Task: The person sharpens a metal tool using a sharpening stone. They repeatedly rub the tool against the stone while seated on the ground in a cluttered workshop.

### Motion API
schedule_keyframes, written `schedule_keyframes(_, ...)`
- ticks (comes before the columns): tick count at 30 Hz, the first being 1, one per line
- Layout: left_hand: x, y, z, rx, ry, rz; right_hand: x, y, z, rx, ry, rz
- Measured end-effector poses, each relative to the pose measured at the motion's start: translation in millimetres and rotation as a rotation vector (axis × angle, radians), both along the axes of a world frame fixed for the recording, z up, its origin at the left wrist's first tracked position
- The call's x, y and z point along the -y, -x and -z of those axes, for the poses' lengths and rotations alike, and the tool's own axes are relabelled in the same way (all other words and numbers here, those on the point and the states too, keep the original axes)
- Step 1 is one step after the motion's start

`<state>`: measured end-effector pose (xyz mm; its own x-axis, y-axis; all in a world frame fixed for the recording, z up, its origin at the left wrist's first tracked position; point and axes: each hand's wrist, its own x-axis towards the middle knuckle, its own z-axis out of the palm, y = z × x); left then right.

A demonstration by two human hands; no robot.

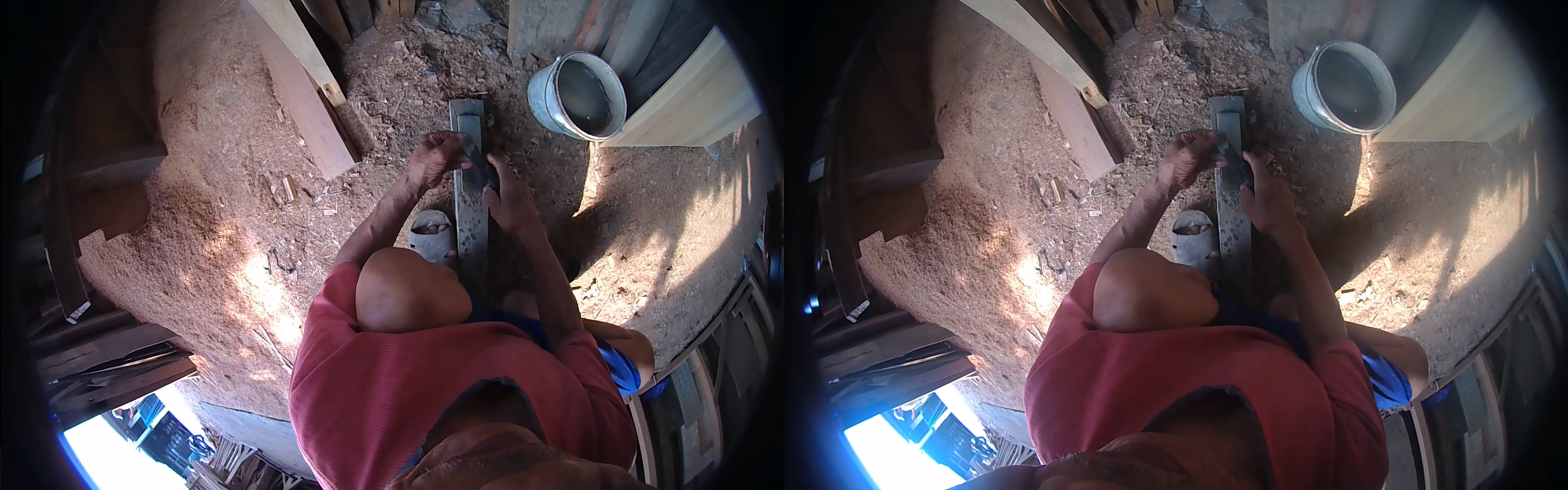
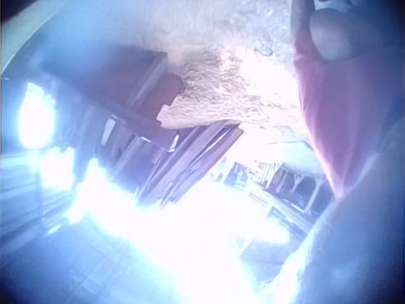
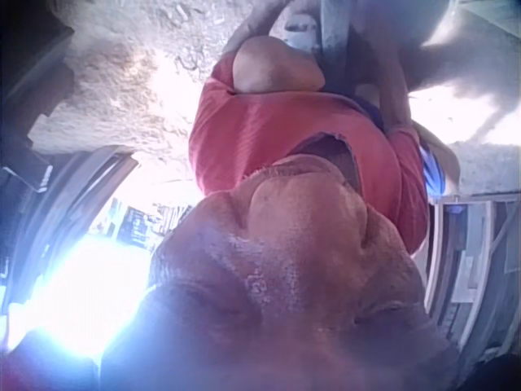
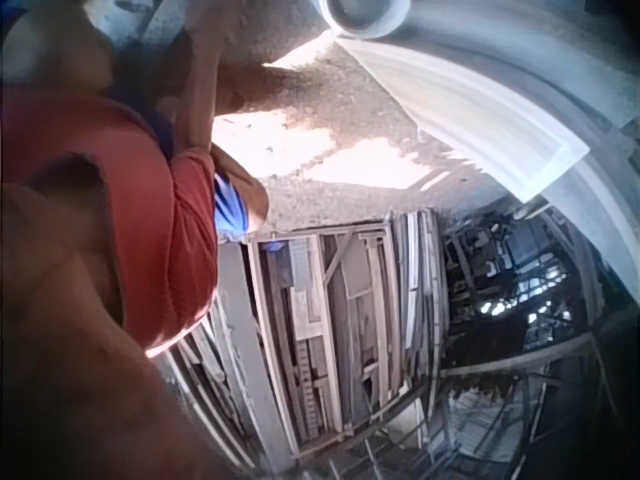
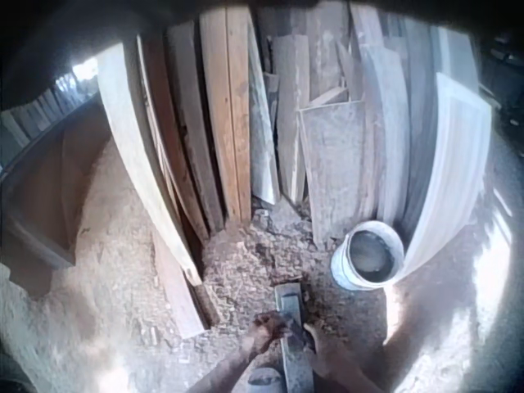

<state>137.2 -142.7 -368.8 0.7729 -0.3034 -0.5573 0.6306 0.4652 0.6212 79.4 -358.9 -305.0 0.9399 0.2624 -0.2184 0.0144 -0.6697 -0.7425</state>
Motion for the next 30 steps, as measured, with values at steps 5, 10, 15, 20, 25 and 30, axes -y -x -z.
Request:
schedule_keyframes(5,-11.8,-5.2,1.7,0.031,-0.052,0.029,1.3,5.3,11.0,-0.101,0.051,-0.024)
schedule_keyframes(10,-14.4,-8.9,-0.1,0.086,-0.125,-0.009,2.8,7.8,18.2,-0.121,0.069,-0.010)
schedule_keyframes(15,-26.2,-14.6,0.1,0.140,-0.056,-0.072,5.0,7.2,21.5,-0.199,0.068,0.014)
schedule_keyframes(20,-28.5,-27.5,4.1,0.520,-0.629,0.017,5.5,-8.5,60.3,-0.090,-0.077,0.084)
schedule_keyframes(25,6.8,-23.1,-7.6,1.272,-1.427,0.458,-14.6,-41.3,68.8,-0.044,0.002,0.049)
schedule_keyframes(30,13.1,2.2,23.9,1.378,-1.344,0.650,-16.1,-28.5,64.4,-0.144,0.129,-0.024)
